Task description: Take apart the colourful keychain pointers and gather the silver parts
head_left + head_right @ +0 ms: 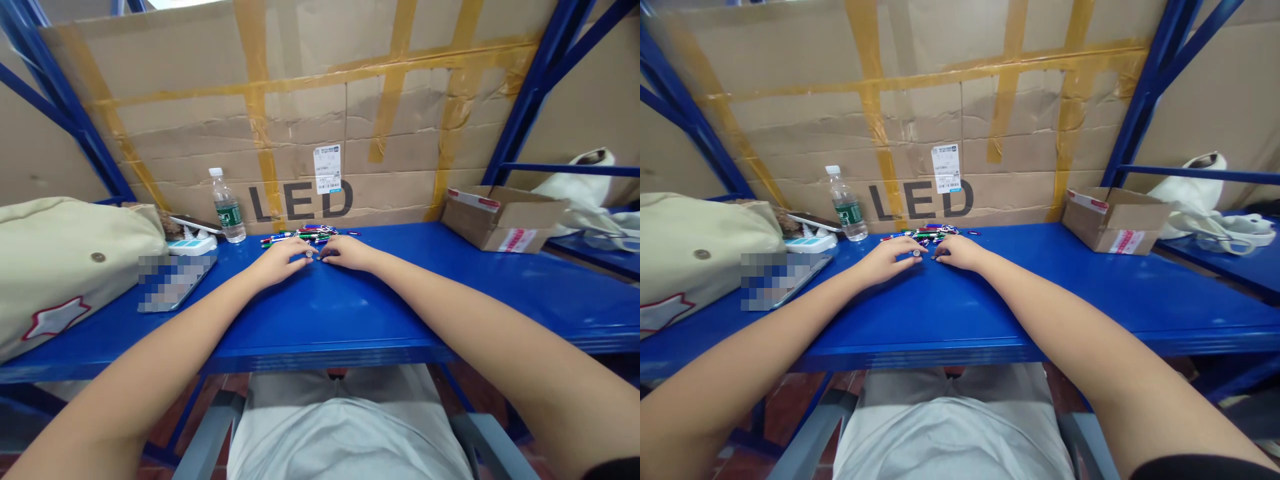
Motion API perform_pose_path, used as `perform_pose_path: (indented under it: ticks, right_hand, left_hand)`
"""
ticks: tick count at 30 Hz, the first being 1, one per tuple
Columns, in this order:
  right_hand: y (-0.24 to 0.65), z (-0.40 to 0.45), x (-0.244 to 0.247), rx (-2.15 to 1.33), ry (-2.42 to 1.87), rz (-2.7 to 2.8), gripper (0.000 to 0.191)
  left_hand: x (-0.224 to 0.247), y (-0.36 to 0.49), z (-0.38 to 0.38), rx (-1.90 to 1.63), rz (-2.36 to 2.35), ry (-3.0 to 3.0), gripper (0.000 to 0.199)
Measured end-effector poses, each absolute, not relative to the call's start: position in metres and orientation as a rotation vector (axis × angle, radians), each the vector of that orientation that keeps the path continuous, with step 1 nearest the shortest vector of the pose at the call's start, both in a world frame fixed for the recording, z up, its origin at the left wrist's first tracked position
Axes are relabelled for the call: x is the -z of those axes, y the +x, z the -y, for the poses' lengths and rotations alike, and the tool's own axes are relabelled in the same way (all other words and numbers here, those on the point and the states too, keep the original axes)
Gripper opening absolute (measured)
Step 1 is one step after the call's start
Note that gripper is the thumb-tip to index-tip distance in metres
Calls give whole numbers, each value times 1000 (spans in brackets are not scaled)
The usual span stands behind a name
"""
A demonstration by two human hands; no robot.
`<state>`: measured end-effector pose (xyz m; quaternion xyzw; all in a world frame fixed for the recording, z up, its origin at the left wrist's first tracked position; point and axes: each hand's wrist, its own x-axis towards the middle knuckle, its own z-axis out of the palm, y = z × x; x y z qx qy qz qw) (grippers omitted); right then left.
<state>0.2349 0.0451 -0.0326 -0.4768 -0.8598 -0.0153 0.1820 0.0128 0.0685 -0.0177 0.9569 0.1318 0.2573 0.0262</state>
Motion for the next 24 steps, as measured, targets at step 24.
perform_pose_path:
  ticks: [24]
  right_hand:
    - [211,-25,21,103,-822,2219,6]
  left_hand:
    - [24,12,-76,-703,-549,2825,26]
